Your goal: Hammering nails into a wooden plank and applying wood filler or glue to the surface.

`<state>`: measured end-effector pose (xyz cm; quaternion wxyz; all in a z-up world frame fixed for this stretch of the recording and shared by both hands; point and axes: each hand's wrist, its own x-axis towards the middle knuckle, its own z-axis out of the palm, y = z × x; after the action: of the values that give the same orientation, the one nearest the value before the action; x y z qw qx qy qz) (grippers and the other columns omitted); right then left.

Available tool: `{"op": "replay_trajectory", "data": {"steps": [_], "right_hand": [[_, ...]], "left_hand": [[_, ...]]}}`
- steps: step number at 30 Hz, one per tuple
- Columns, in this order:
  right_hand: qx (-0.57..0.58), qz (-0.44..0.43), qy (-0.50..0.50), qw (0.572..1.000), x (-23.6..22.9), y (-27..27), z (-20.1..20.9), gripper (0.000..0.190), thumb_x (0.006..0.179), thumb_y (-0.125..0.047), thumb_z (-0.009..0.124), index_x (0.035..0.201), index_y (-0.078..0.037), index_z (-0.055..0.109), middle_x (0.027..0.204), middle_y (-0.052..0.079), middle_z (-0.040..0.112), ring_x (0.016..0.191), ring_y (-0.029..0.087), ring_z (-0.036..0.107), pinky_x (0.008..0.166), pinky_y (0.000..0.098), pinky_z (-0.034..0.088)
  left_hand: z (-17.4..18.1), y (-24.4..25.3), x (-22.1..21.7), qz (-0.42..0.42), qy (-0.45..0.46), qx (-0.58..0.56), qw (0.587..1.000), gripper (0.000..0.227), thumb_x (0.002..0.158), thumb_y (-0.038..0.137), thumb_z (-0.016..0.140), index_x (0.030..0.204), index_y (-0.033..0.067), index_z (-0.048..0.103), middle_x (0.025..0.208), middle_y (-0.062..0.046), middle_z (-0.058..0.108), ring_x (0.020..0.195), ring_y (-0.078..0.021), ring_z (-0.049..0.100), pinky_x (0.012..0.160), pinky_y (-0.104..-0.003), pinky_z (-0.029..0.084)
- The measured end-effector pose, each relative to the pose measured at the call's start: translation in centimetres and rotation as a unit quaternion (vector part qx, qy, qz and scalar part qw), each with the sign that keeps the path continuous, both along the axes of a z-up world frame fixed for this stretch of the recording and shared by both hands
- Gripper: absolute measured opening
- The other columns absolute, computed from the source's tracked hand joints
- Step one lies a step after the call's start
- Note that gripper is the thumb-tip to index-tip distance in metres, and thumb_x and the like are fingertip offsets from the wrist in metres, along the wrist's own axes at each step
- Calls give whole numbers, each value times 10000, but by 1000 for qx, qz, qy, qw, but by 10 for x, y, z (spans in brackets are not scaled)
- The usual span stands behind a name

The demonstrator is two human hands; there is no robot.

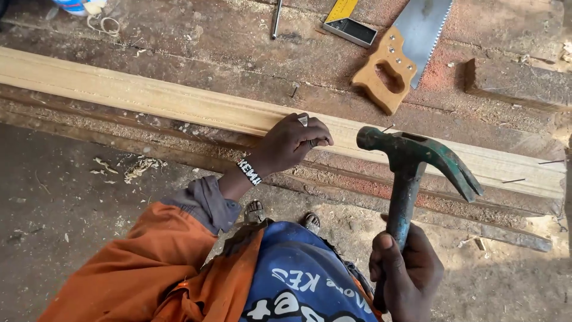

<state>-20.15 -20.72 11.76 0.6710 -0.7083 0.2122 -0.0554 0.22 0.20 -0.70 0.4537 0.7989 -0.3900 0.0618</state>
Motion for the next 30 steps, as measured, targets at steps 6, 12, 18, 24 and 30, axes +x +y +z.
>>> {"op": "replay_trajectory", "data": {"steps": [6,12,18,24,30], "right_hand": [[-31,44,-8,999,7,5,-3,404,968,-166,603,1306,56,582,615,91,481,391,140,408,336,256,335],[-49,43,4,998,8,0,-8,540,966,-171,590,1460,31,512,637,130,529,399,167,436,358,275,357],[-111,81,-15,990,11,-2,-7,636,982,-159,565,1589,-56,405,804,132,633,442,143,417,409,272,378],[-272,114,-68,953,8,-15,-31,531,1004,-150,583,1527,-109,500,700,26,527,551,118,394,499,281,381],[-211,43,7,977,17,2,26,546,980,-125,601,1521,-91,545,706,60,537,544,121,372,476,274,349]], "left_hand": [[7,1,-3,2,-16,-11,1000,365,890,-117,623,1115,166,678,1120,30,726,960,-222,642,885,-401,471],[5,0,-2,-5,-42,-15,999,311,917,-99,627,1093,151,685,1100,27,715,981,-228,650,877,-405,472],[-20,-3,1,21,-87,18,996,360,862,-41,754,1154,167,710,1140,28,756,1012,-228,671,902,-418,503],[-30,-5,4,39,-65,27,997,369,859,-43,737,1154,179,751,1138,17,780,941,-230,649,864,-413,494],[-1,-5,2,13,19,-101,995,311,941,-58,579,1144,134,716,1170,-37,740,1076,-241,693,965,-402,540]]}}
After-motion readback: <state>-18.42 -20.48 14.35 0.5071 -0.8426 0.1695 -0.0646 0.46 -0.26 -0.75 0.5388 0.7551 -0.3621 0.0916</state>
